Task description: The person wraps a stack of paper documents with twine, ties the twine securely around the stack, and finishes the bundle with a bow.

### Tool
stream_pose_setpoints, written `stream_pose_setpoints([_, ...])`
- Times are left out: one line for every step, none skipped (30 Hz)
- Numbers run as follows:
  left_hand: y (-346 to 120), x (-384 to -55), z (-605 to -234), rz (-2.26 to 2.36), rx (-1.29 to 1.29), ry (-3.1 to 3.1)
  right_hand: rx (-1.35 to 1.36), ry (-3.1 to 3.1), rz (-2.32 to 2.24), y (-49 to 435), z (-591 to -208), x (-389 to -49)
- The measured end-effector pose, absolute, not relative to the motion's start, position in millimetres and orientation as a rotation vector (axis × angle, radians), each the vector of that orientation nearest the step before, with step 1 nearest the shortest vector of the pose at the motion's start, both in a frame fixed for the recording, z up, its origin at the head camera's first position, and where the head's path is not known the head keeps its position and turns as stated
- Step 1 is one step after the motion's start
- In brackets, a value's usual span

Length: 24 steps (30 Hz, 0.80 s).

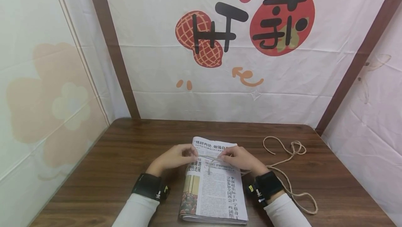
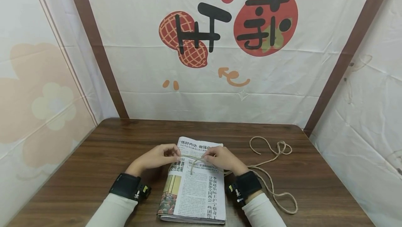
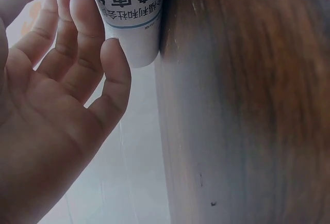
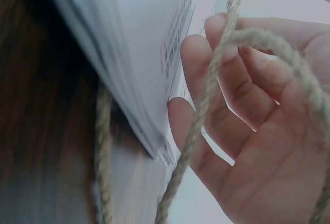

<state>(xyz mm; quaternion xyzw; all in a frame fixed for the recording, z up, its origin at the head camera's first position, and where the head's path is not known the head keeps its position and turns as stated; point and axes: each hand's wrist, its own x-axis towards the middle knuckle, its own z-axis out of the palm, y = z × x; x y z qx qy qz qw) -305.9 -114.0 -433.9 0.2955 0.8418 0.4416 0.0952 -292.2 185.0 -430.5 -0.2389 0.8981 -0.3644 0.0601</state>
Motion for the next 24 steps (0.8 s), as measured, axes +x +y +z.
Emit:
stream_pose_setpoints([-114, -306, -434, 1.309, 0.877, 2.496, -0.737, 2.708, -1.105, 184, -431, -292])
stream_pose_setpoints([-114, -306, -434, 1.310, 0.878, 2.496, -0.748, 2.691, -1.115, 182, -431, -291])
stream_pose_setpoints([-113, -306, -434, 1.310, 0.876, 2.496, -0.754, 2.678, -1.122, 181, -431, -290])
stream_pose_setpoints([-113, -306, -434, 1.311, 0.874, 2.495, -0.759, 2.668, -1.126, 180, -431, -290])
stream_pose_setpoints([-113, -306, -434, 1.310, 0.872, 2.495, -0.761, 2.659, -1.130, 179, -431, -289])
stream_pose_setpoints([-113, -306, -434, 1.306, 0.866, 2.499, -0.766, 2.652, -1.133, 177, -431, -289])
stream_pose_setpoints([-113, -305, -433, 1.301, 0.862, 2.503, -0.770, 2.650, -1.133, 177, -431, -289])
stream_pose_setpoints([-112, -305, -433, 1.296, 0.857, 2.509, -0.774, 2.651, -1.131, 176, -431, -288])
stream_pose_setpoints([-112, -305, -432, 1.290, 0.853, 2.516, -0.775, 2.652, -1.127, 176, -430, -288])
stream_pose_setpoints([-112, -304, -432, 1.283, 0.853, 2.523, -0.778, 2.654, -1.124, 176, -430, -288])
stream_pose_setpoints([-112, -304, -431, 1.275, 0.854, 2.530, -0.784, 2.654, -1.121, 175, -430, -288])
stream_pose_setpoints([-112, -304, -431, 1.269, 0.861, 2.535, -0.787, 2.654, -1.120, 175, -430, -288])
stream_pose_setpoints([-112, -304, -430, 1.264, 0.866, 2.538, -0.790, 2.652, -1.118, 176, -430, -288])
stream_pose_setpoints([-112, -303, -430, 1.260, 0.872, 2.539, -0.790, 2.645, -1.120, 176, -430, -288])
stream_pose_setpoints([-112, -303, -429, 1.257, 0.878, 2.539, -0.787, 2.634, -1.123, 176, -430, -288])
stream_pose_setpoints([-112, -303, -429, 1.256, 0.884, 2.536, -0.785, 2.623, -1.128, 176, -430, -287])
stream_pose_setpoints([-111, -303, -429, 1.258, 0.890, 2.529, -0.780, 2.611, -1.134, 176, -429, -287])
stream_pose_setpoints([-111, -302, -428, 1.261, 0.896, 2.524, -0.772, 2.598, -1.141, 176, -429, -287])
stream_pose_setpoints([-111, -302, -427, 1.264, 0.899, 2.520, -0.765, 2.586, -1.148, 176, -430, -287])
stream_pose_setpoints([-111, -302, -427, 1.269, 0.908, 2.515, -0.755, 2.575, -1.155, 176, -430, -287])
stream_pose_setpoints([-111, -302, -426, 1.271, 0.916, 2.513, -0.748, 2.569, -1.159, 176, -430, -287])
stream_pose_setpoints([-111, -302, -425, 1.272, 0.926, 2.508, -0.745, 2.566, -1.163, 176, -430, -288])
stream_pose_setpoints([-111, -301, -424, 1.265, 0.936, 2.508, -0.741, 2.566, -1.165, 176, -431, -288])
stream_pose_setpoints([-110, -301, -423, 1.252, 0.945, 2.510, -0.739, 2.565, -1.165, 176, -431, -288])
